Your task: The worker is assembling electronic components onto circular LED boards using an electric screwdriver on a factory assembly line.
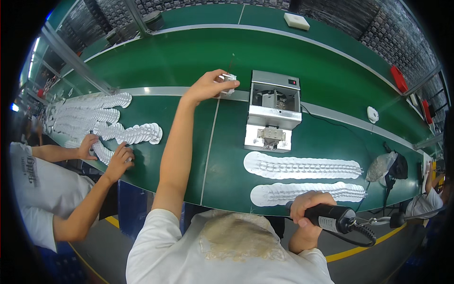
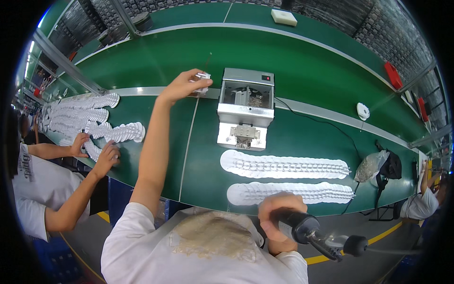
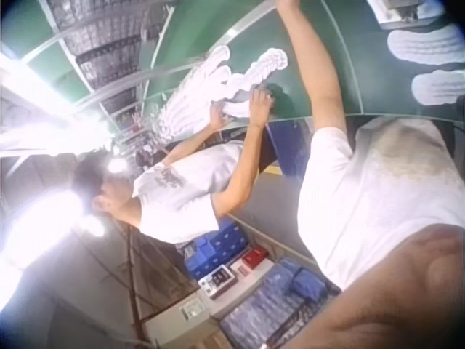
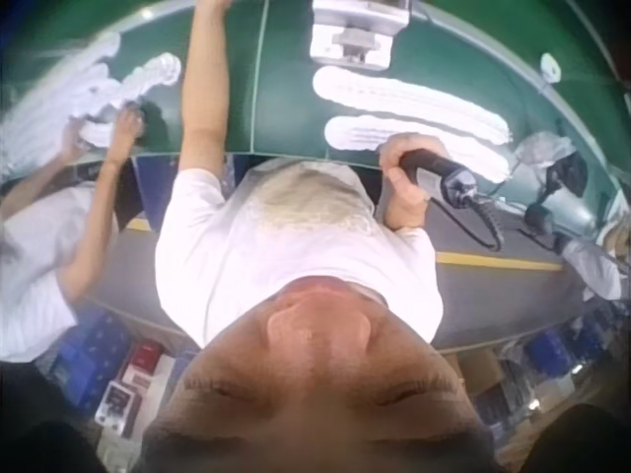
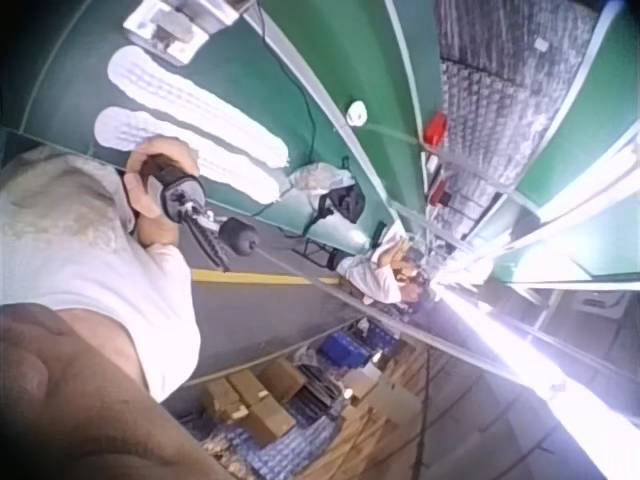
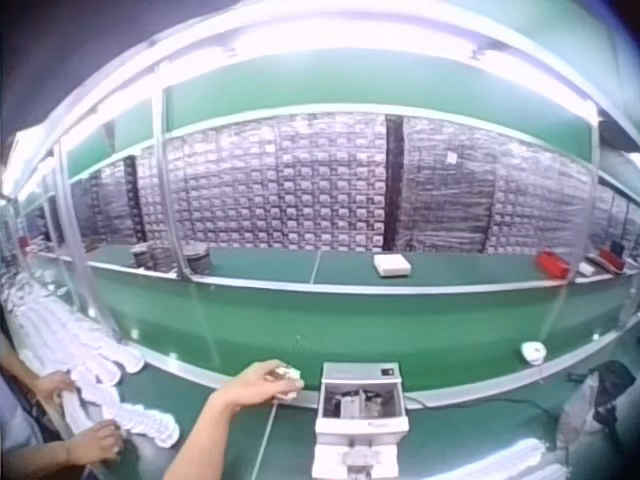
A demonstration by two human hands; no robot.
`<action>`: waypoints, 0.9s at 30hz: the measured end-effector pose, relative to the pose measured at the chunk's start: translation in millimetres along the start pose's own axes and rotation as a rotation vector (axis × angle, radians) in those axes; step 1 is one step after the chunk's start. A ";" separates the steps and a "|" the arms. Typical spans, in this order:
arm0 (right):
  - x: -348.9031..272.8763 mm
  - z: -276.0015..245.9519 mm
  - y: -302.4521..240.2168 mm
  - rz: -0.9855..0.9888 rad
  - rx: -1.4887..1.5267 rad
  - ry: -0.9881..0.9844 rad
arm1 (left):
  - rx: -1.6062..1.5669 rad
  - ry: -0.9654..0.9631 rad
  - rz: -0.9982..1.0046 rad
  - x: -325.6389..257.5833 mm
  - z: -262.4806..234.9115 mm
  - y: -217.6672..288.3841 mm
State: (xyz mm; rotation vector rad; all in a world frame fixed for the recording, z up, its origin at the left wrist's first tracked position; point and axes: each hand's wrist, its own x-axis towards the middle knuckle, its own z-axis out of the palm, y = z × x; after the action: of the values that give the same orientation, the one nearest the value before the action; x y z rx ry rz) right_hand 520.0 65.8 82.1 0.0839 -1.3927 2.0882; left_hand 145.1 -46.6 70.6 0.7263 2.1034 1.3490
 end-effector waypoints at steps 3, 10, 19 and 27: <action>-2.8 1.5 0.8 -0.020 -0.035 -0.040 | 0.032 0.292 0.162 -6.6 5.2 -8.1; -7.6 2.2 -1.7 -0.145 -0.079 -0.101 | 0.525 0.250 0.377 -104.7 6.9 -13.7; -21.1 16.9 -10.5 0.113 0.005 0.030 | 0.702 -0.163 -0.143 -203.2 1.9 -7.6; -23.0 17.8 -6.2 0.123 0.023 -0.010 | 0.731 0.077 -0.074 -203.5 20.4 -14.2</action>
State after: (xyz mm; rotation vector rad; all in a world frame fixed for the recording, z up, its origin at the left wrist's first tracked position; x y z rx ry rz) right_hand 536.8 41.6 86.4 0.0186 -1.4112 2.2075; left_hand 302.1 -178.2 80.0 0.8643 2.6697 0.5435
